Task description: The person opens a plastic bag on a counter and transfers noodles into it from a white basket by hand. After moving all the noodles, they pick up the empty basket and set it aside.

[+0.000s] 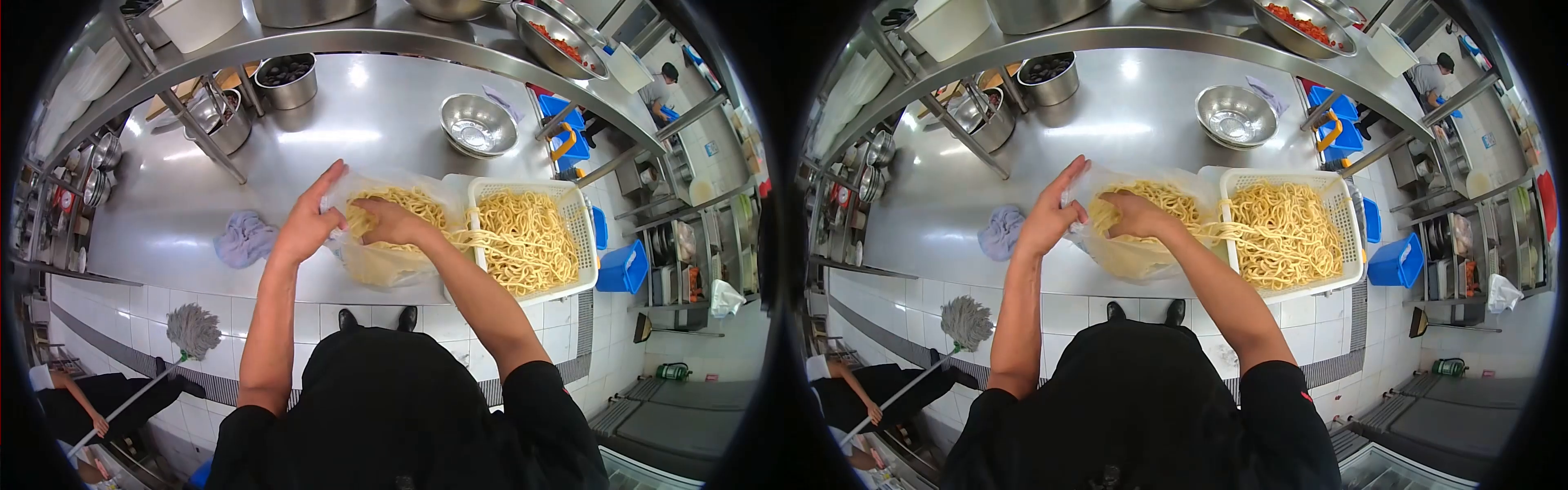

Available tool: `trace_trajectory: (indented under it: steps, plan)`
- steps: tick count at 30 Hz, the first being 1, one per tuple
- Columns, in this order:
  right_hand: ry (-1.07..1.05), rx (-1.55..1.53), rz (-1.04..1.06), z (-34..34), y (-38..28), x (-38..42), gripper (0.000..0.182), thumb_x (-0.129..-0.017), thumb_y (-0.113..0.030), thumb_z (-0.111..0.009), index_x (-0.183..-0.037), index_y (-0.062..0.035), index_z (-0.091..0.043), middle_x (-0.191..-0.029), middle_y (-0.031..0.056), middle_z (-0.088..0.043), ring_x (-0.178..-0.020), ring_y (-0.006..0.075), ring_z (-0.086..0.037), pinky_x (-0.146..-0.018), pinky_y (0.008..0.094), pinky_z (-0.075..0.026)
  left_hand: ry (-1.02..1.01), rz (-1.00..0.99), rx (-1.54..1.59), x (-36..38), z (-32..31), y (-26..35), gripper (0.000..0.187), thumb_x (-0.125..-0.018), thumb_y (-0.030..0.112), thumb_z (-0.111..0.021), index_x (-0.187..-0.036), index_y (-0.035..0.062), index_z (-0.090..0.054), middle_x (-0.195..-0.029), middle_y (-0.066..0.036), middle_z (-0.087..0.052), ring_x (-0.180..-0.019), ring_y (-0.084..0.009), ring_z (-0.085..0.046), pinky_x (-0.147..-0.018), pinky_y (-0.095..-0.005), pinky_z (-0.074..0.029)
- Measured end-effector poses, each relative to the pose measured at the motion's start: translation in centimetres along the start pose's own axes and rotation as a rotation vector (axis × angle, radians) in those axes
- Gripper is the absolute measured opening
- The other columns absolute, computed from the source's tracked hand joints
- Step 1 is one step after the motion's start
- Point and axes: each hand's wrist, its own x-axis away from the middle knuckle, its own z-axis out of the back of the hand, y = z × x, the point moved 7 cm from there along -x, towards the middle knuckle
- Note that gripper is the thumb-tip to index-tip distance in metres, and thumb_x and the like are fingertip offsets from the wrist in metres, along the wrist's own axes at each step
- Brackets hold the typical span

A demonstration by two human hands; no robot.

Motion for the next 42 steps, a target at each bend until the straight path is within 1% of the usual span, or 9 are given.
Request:
trace_trajectory:
  steps: [5,9,14,16,22,24,28,32,42]
  plan:
    - [0.004,-0.425,-0.264,9.7,1.2,3.8,0.044,-0.079,-0.034,-0.080,-0.115,-0.0090,-0.074,-0.112,0.0155,-0.072,-0.096,0.0266,-0.069,-0.087,0.0405,-0.057,0.026,0.014,0.037,1.7,2.0,-1.0,0.088,-0.074,-0.015,-0.043,-0.158,0.0081,-0.033,-0.157,-0.010,-0.045,-0.073,-0.0099,-0.057,-0.073,-0.0232,-0.048]
    - [0.210,0.530,-0.145,10.9,5.5,9.7,0.040,-0.082,-0.031,-0.077,-0.116,-0.0114,-0.074,-0.126,0.0147,-0.067,-0.100,0.0278,-0.070,-0.088,0.0434,-0.057,0.008,0.109,0.082,2.5,1.9,-1.1,0.083,-0.077,-0.014,-0.045,-0.157,0.0056,-0.035,-0.157,-0.014,-0.044,-0.130,-0.0194,-0.051,-0.080,-0.0248,-0.052]
    - [0.358,1.246,-0.004,8.2,7.3,12.4,0.041,-0.089,-0.021,-0.065,-0.128,-0.0121,-0.062,-0.140,0.0174,-0.057,-0.099,0.0339,-0.070,-0.086,0.0470,-0.057,0.024,0.038,0.065,1.7,1.8,-0.8,0.083,-0.076,-0.014,-0.045,-0.157,0.0070,-0.036,-0.157,-0.013,-0.045,-0.119,-0.0190,-0.057,-0.079,-0.0257,-0.052]
    - [0.280,0.630,-0.395,10.0,8.6,11.4,0.036,-0.091,-0.014,-0.056,-0.126,-0.0115,-0.058,-0.124,0.0207,-0.066,-0.095,0.0379,-0.070,-0.081,0.0515,-0.055,0.014,0.036,0.030,1.4,1.4,-1.0,0.083,-0.076,-0.013,-0.046,-0.157,0.0059,-0.036,-0.157,-0.013,-0.044,-0.116,-0.0186,-0.058,-0.080,-0.0261,-0.052]
    - [0.476,0.202,-0.154,14.7,-0.8,9.5,0.025,-0.090,-0.011,-0.055,-0.113,-0.0059,-0.064,-0.085,0.0225,-0.071,-0.085,0.0420,-0.069,-0.073,0.0519,-0.053,-0.015,0.022,0.052,-0.3,-1.0,-0.2,0.086,-0.074,-0.013,-0.044,-0.157,0.0085,-0.036,-0.156,-0.010,-0.046,-0.072,-0.0100,-0.058,-0.075,-0.0237,-0.049]
    - [0.456,0.076,-0.060,14.3,-3.9,7.6,0.028,-0.091,-0.005,-0.056,-0.118,-0.0010,-0.062,-0.079,0.0165,-0.071,-0.070,0.0281,-0.071,-0.068,0.0374,-0.056,-0.032,0.026,0.035,-0.5,-1.4,0.7,0.085,-0.075,-0.012,-0.044,-0.157,0.0082,-0.036,-0.156,-0.010,-0.046,-0.072,-0.0102,-0.058,-0.075,-0.0239,-0.049]
    - [0.181,-0.504,-0.115,8.0,-4.4,0.8,0.029,-0.090,-0.008,-0.062,-0.119,-0.0020,-0.064,-0.104,0.0180,-0.071,-0.091,0.0256,-0.072,-0.081,0.0364,-0.057,0.007,0.022,0.026,-0.7,-0.8,1.0,0.085,-0.075,-0.012,-0.043,-0.157,0.0075,-0.035,-0.156,-0.011,-0.046,-0.071,-0.0104,-0.059,-0.074,-0.0243,-0.050]
    - [0.144,-0.084,0.288,1.4,-0.8,-1.1,0.042,-0.084,-0.020,-0.069,-0.123,-0.0054,-0.064,-0.117,0.0197,-0.069,-0.110,0.0371,-0.065,-0.093,0.0425,-0.052,0.054,0.049,0.108,0.6,1.5,0.0,0.082,-0.076,-0.010,-0.045,-0.156,0.0086,-0.039,-0.154,-0.011,-0.048,-0.073,-0.0095,-0.060,-0.066,-0.0229,-0.047]
    - [0.116,0.371,-0.477,5.0,7.9,4.2,0.064,-0.075,-0.021,-0.074,-0.135,-0.0079,-0.057,-0.123,0.0210,-0.066,-0.112,0.0369,-0.065,-0.094,0.0449,-0.052,0.053,0.086,0.084,2.0,1.8,-0.4,0.081,-0.078,-0.011,-0.044,-0.156,0.0089,-0.038,-0.155,-0.010,-0.047,-0.074,-0.0095,-0.060,-0.067,-0.0232,-0.047]
